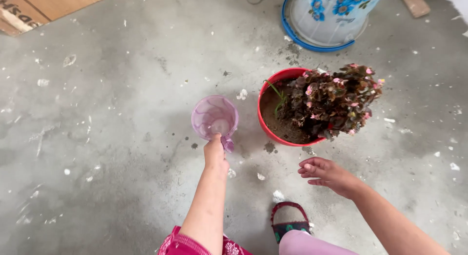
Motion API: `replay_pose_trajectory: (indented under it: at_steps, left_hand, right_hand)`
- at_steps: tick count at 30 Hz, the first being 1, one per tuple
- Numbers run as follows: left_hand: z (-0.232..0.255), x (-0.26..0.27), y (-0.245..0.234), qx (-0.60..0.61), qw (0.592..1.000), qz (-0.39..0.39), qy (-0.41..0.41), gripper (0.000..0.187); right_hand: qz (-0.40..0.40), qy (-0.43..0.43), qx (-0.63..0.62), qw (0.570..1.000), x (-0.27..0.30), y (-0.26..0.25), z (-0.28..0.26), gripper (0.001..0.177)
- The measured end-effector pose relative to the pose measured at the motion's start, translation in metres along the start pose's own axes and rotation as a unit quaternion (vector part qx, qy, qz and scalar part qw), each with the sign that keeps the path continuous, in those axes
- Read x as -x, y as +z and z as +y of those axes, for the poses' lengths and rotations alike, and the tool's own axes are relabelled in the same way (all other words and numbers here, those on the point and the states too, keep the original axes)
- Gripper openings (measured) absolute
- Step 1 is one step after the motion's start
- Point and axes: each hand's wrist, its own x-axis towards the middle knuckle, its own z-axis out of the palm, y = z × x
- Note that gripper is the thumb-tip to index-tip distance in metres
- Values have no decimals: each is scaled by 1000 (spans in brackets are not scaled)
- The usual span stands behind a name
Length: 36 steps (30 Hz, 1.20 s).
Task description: The recorder uses a plastic mug to fetch water from a bucket and water multiple potted plants in an indoor/balcony area.
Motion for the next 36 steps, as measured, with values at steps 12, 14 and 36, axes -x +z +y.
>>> replay_pose_trajectory:
  at_steps: [12,14,36]
  left_hand:
    - [-50,-81,0,97,991,88,19,39]
    - [-50,-81,-5,77,992,100,2,43]
    - [-9,138,115,-257,921,-271,109,88]
  right_hand:
    - [83,-25,-124,988,39,8,17,47]
    - [100,-13,-127,987,43,8,15,45]
    - [143,-110,-405,896,18,4,61,34]
